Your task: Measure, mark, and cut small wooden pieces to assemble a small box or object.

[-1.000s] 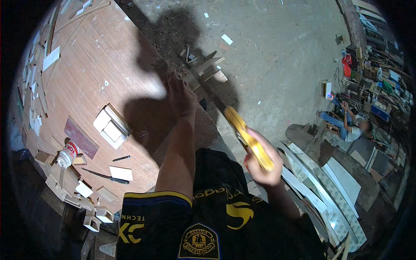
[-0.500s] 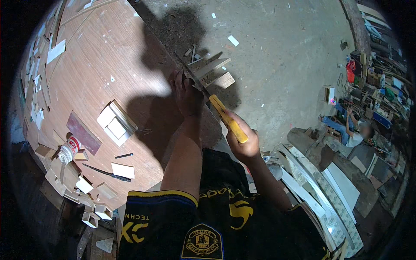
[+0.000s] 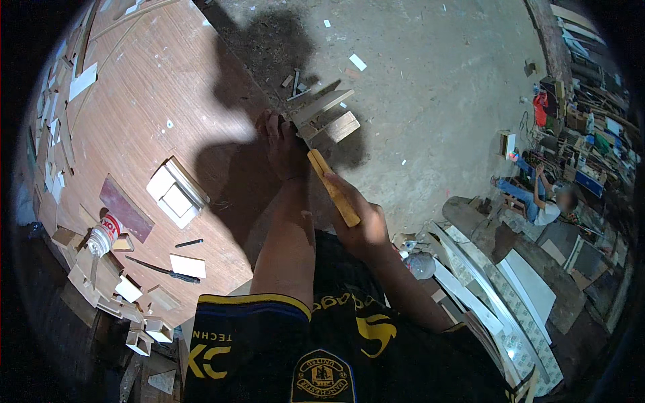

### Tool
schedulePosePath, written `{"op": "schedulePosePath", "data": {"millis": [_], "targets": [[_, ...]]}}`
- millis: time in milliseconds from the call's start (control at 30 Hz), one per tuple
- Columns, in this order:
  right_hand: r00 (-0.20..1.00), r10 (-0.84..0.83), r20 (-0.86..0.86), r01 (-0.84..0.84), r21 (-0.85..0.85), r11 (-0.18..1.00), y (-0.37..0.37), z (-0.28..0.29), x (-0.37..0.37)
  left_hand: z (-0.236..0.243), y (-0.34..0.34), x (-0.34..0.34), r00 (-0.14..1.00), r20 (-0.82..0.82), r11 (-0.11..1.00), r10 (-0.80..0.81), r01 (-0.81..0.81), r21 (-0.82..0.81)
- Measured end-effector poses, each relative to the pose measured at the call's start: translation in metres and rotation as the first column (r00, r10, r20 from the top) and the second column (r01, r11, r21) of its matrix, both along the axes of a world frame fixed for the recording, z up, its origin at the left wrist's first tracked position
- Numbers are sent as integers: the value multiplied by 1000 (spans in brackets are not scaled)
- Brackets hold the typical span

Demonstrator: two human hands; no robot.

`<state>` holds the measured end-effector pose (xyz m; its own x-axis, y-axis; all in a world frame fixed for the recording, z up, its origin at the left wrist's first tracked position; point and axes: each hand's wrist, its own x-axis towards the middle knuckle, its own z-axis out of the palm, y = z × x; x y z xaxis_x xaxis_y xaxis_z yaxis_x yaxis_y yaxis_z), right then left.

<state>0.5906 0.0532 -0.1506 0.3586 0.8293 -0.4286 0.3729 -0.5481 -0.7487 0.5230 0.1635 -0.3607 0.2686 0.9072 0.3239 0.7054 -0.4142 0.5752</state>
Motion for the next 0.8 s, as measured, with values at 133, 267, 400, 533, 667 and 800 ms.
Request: {"op": "schedulePosePath", "data": {"millis": [133, 267, 400, 533, 667, 800], "targets": [[1000, -3, -2, 3, 100, 995, -23, -11, 2, 3, 1, 2, 999, -37, 1000, -12, 13, 8], [996, 10, 86, -20, 117, 993, -73, 36, 4, -2, 0, 3, 996, -83, 999, -15, 11, -47], [996, 36, 85, -49, 156, 987, -106, 66, 2, 0, 3, -3, 1000, 30, 994, -2, 5, -110], [999, 31, 26, -30, -41, 999, -100, 83, 12, -18, 4, -6, 997, 69, 999, -45, 45, -2], [996, 53, -67, -60, -120, 991, -81, 98, 24, -18, 3, -2, 1000, 21, 999, -1, 0, 44], [996, 53, -73, -58, -66, 996, -63, 96, 27, -4, 2, 6, 1000, 10, 999, -2, 2, -35]]}}
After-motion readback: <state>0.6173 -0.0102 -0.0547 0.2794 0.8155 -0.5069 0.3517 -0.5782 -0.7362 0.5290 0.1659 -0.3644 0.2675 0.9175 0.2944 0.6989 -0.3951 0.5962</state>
